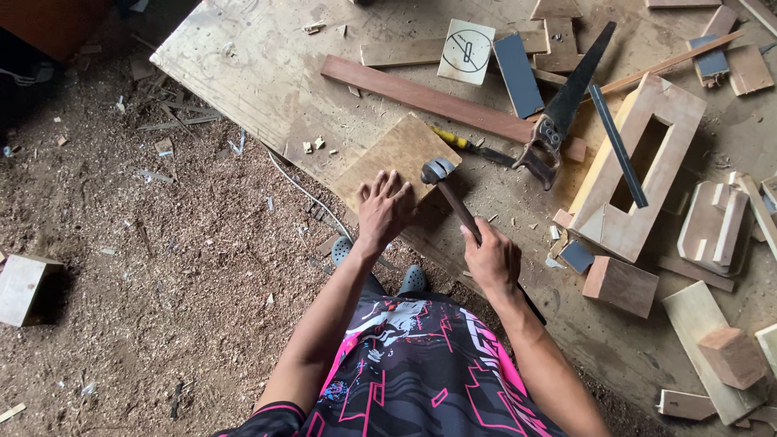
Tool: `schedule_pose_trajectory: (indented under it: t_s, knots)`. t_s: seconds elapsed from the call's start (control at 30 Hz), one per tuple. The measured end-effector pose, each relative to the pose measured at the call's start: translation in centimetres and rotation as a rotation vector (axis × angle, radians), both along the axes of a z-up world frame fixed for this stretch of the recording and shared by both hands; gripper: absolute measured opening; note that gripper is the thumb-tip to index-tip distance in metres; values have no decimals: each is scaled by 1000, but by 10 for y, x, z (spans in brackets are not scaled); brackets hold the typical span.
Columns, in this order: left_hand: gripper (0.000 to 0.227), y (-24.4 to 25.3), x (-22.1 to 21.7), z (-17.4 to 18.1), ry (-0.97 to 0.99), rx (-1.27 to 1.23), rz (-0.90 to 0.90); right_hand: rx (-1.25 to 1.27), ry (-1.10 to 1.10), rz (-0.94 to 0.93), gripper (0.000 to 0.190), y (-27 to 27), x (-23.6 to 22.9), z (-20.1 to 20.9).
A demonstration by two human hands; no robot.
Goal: The person assembles a small wooden box by fitting a thin strip into a groove on a larger board and tapping it with a hammer. They then use a chisel to adjust the fit and continue hammering the strip into place.
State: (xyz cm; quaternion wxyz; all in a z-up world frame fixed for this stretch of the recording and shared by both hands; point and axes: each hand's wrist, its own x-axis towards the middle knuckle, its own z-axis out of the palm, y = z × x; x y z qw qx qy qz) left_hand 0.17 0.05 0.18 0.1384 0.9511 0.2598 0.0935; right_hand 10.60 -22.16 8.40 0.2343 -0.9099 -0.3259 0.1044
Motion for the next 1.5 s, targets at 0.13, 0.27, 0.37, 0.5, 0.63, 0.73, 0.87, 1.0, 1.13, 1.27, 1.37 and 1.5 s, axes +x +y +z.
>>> schedule_pose_trajectory:
  t_s: [0.13, 0.27, 0.37, 0.5, 0.63, 0.73, 0.87, 1.0, 1.13, 1.27, 1.37, 1.5]
  knots:
    - [63, -4, 2, 0, 5, 10, 6, 89, -69, 30, 21, -1, 0, 4]
    - [67, -6, 0, -1, -16, -7, 17, 71, -55, 33, 21, -1, -3, 5]
    - [67, -7, 0, -2, -24, -2, 19, 45, -55, 31, 21, -1, -4, 6]
    - [67, -6, 1, -4, -28, -9, 18, 83, -83, 56, 21, -2, -3, 3]
    - [68, -8, 0, -10, 9, -7, 21, 38, -6, 15, 19, -3, -5, -5]
    - [66, -7, 3, -12, -16, 22, 21, 10, 7, 18, 21, -1, -1, -9]
    - [67, -7, 3, -14, 3, 16, 21, 35, -15, 28, 21, 1, 2, -11]
    - [66, -8, 1, -10, 2, 18, 18, 43, -4, 15, 22, 2, 2, -8]
    - [68, -10, -1, -6, 0, 16, 21, 45, -19, 22, 18, -2, 0, -3]
    - [68, -8, 3, -5, 7, -3, 14, 52, -38, 15, 16, -5, -2, 1]
    - [68, -7, -1, -6, 14, -9, 20, 62, -77, 51, 16, -4, -4, 1]
    - [67, -6, 1, -11, 16, 9, 23, 12, -75, 42, 17, -5, -4, -4]
